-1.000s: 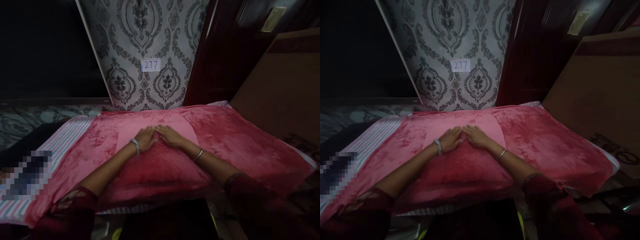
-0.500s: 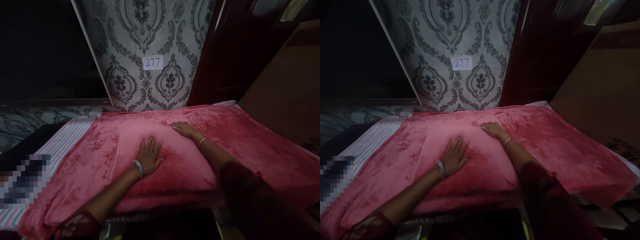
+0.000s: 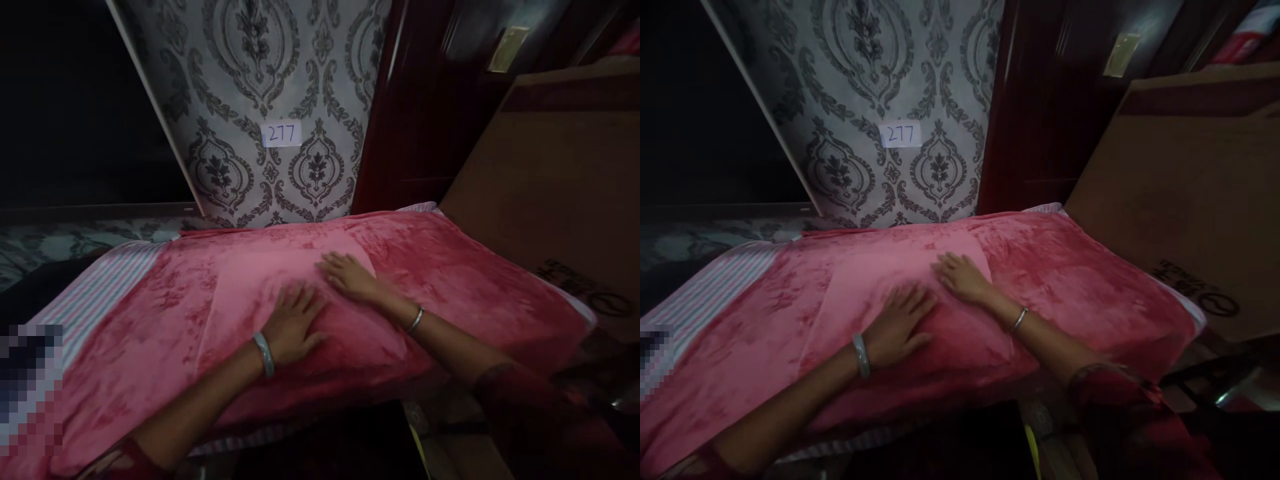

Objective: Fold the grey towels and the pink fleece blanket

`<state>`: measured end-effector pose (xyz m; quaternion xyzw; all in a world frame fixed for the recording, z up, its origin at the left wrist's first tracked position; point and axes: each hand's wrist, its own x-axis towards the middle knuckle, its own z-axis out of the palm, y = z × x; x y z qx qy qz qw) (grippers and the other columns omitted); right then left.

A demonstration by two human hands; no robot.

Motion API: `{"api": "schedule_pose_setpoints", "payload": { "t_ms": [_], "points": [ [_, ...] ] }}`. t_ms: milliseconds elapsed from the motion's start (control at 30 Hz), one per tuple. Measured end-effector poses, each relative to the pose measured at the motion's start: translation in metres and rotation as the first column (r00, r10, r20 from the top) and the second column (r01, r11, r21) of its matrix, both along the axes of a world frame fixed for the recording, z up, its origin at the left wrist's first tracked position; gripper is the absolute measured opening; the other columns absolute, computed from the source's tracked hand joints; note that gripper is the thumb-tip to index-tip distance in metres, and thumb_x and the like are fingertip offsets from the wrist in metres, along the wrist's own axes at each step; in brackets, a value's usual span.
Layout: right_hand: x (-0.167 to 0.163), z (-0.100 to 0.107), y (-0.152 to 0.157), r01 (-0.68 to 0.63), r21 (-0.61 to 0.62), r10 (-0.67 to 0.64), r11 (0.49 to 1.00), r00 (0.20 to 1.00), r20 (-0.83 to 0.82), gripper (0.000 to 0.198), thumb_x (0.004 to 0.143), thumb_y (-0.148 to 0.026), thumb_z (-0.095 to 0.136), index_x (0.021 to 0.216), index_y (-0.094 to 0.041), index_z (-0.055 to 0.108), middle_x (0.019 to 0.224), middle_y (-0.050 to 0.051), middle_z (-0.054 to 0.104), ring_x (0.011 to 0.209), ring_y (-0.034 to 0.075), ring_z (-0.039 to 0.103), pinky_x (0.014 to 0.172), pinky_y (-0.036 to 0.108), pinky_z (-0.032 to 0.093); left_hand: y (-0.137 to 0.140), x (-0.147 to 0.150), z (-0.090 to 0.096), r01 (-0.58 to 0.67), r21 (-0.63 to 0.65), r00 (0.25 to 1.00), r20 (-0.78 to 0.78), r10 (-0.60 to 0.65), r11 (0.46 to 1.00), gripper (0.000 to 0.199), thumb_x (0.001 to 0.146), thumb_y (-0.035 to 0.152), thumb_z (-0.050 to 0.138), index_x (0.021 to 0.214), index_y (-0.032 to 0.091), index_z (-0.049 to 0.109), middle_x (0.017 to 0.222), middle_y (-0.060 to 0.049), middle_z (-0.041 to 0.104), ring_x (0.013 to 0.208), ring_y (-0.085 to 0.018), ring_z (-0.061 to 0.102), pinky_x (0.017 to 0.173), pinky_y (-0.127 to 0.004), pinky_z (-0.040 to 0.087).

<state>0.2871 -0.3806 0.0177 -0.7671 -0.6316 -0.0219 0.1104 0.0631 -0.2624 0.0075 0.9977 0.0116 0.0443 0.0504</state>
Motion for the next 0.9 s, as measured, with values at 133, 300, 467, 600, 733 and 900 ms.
{"api": "schedule_pose_setpoints", "payload": {
  "t_ms": [133,300,467,600,733,900],
  "points": [
    [-0.01,-0.015,0.002,-0.046,-0.052,0.048,0.998,0.998,0.038,0.055,0.105,-0.046,0.033,0.157,-0.031,0.035,0.166,0.004,0.025,0.154,0.028,0.019,0.121,0.059,0.018,-0.035,-0.005,-0.013,0.094,0.004,0.995,-0.015,-0.094,0.996,0.081,0.09,0.06,0.056,0.159,0.027,0.029,0.166,-0.014,0.025,0.153,-0.041,0.015,0.118,-0.071,0.014],
    [0.046,-0.018,-0.002,0.194,-0.086,-0.196,0.977,0.981,-0.008,0.056,0.105,-0.047,0.029,0.159,-0.029,0.032,0.166,0.005,0.023,0.153,0.03,0.02,0.12,0.06,0.021,-0.039,-0.004,-0.024,0.097,0.0,0.995,0.005,-0.097,0.995,0.082,0.091,0.056,0.056,0.16,0.028,0.024,0.167,-0.013,0.022,0.154,-0.041,0.012,0.119,-0.071,0.013],
    [0.056,0.005,0.008,0.367,-0.069,-0.368,0.927,0.93,0.009,0.054,0.103,-0.044,0.035,0.153,-0.024,0.044,0.162,0.012,0.033,0.15,0.037,0.027,0.116,0.066,0.026,-0.028,-0.01,-0.009,0.146,-0.212,0.989,0.022,-0.145,0.966,0.074,0.094,0.062,0.048,0.158,0.028,0.033,0.165,-0.014,0.027,0.153,-0.038,0.019,0.12,-0.068,0.017],
    [-0.008,0.011,0.042,-0.044,0.15,0.042,0.988,0.999,0.012,0.05,0.103,-0.036,0.04,0.147,-0.017,0.053,0.155,0.015,0.045,0.144,0.03,0.04,0.119,0.051,0.031,0.004,-0.017,0.027,0.178,-0.397,0.956,0.287,-0.062,0.901,0.06,0.103,0.051,0.024,0.156,0.025,0.037,0.162,-0.009,0.037,0.152,-0.022,0.029,0.126,-0.048,0.02],
    [-0.089,-0.007,0.067,-0.519,0.126,0.526,0.846,0.85,-0.032,0.04,0.1,-0.034,0.051,0.133,-0.018,0.066,0.139,0.012,0.062,0.132,0.026,0.054,0.115,0.042,0.038,0.053,-0.008,0.049,0.196,-0.384,0.962,0.254,-0.101,0.903,0.062,0.103,0.055,0.022,0.153,0.025,0.043,0.159,-0.008,0.042,0.151,-0.02,0.031,0.126,-0.045,0.021],
    [-0.124,-0.03,0.07,-0.607,0.116,0.616,0.787,0.784,-0.074,0.057,0.1,-0.048,0.051,0.15,-0.022,0.049,0.154,0.01,0.048,0.146,0.027,0.038,0.12,0.046,0.03,0.093,0.02,0.019,0.08,-0.198,0.989,-0.106,-0.102,0.977,0.059,0.102,0.054,0.023,0.155,0.03,0.038,0.164,-0.007,0.031,0.155,-0.027,0.019,0.123,-0.061,0.009]
  ]
}}
